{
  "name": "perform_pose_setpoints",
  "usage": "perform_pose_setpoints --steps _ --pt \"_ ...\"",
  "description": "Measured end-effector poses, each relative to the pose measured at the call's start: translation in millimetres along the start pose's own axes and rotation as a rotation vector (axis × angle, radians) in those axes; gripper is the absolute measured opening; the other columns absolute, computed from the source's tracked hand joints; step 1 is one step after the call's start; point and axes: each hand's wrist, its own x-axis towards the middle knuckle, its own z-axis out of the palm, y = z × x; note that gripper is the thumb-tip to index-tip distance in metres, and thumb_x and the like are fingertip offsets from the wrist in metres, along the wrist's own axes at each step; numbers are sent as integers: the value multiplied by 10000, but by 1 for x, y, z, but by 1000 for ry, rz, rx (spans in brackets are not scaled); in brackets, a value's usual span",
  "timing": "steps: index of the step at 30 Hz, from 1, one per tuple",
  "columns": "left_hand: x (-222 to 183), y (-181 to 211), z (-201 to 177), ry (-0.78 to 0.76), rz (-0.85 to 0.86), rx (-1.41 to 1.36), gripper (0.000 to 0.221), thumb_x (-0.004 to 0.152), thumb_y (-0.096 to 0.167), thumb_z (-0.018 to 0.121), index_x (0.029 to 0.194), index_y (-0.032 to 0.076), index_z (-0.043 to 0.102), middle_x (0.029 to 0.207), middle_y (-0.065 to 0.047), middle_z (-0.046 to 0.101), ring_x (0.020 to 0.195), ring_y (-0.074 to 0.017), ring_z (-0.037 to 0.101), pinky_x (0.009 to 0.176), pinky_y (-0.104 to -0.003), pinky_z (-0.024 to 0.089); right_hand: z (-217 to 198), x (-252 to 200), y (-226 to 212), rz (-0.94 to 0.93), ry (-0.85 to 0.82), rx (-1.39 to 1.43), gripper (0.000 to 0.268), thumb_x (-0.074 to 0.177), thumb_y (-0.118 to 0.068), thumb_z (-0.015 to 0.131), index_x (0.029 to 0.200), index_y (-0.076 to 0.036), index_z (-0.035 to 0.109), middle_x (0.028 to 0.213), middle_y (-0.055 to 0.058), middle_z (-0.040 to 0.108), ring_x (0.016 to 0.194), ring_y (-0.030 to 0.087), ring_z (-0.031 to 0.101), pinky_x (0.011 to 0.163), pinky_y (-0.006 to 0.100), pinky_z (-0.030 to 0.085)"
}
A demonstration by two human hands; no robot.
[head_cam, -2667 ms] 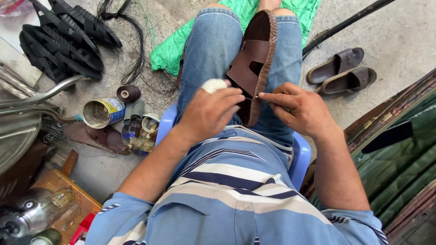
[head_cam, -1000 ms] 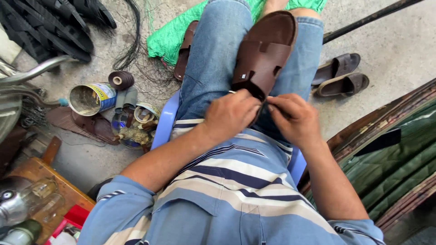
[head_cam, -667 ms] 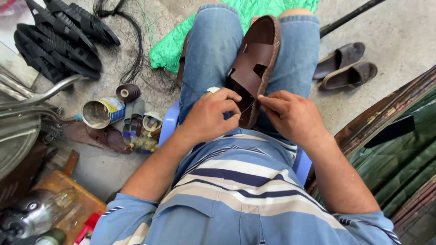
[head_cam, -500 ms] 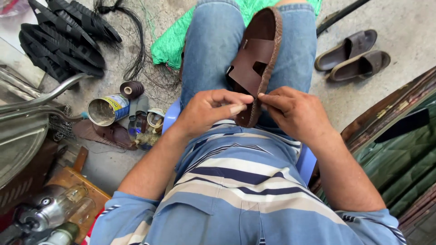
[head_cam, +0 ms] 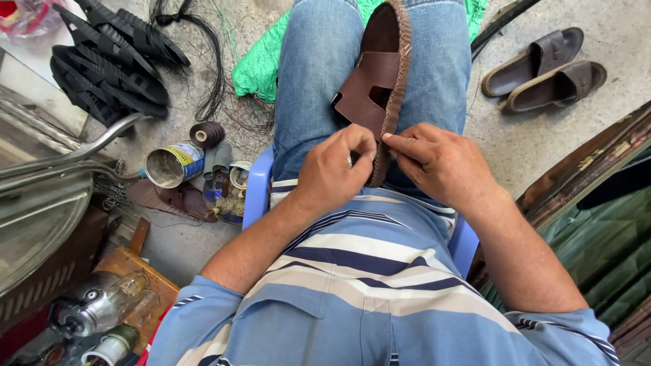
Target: Hand-sewing a leather sandal strap using a needle and thread in a repair shop environment.
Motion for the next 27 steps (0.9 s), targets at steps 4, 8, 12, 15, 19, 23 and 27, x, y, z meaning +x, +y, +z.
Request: perform_pose_setpoints --steps 4,8,12,15,19,23,27 --pt "9 11 -14 -132 -132 -249 309 759 134 636 1018 302 656 775 1 686 683 -139 653 630 -261 513 -21 -2 -10 30 -147 -122 380 769 -240 574 1134 -341 609 846 -7 574 733 279 622 600 423 516" --pt "17 13 -18 -264 -472 -372 302 828 167 585 1116 239 641 720 47 522 526 -73 507 506 -187 539 -60 -6 1 153 -505 -199 474 833 -289 499 1294 -390 465 862 -32 527 647 193 570 455 380 491" --pt "11 3 -19 -274 -413 -376 278 856 190 568 1121 250 629 864 19 595 479 -86 538 516 -153 492 -50 -9 2 248 -397 -160 512 795 -400 536 1303 -378 472 948 5 601 731 223 609 547 398 504" --pt "7 -2 -16 -222 -314 -432 280 868 147 550 1124 234 625 895 -47 657 494 -108 570 483 -182 514 -21 0 1 338 -230 228 404 758 -371 628 1152 -297 577 902 36 675 805 250 641 656 374 497" --pt "-6 -16 -11 -108 55 -249 366 870 137 588 1218 247 576 859 -41 590 650 -160 626 590 -284 509 17 -8 16 492 162 814 94 783 -138 716 871 -122 685 522 46 560 438 90 550 376 178 407" --pt "-17 -14 -10 -90 154 -64 481 860 177 616 1307 293 481 967 -35 607 831 -258 626 703 -364 509 29 -14 21 202 105 820 148 694 -192 762 795 -100 705 805 67 606 700 158 565 626 248 434" --pt "-24 -12 -14 -69 68 -97 441 819 134 645 1228 241 522 875 33 684 735 -158 657 644 -276 520 11 -3 2 96 86 908 110 778 -120 621 840 -45 673 858 110 602 590 150 562 534 260 450"
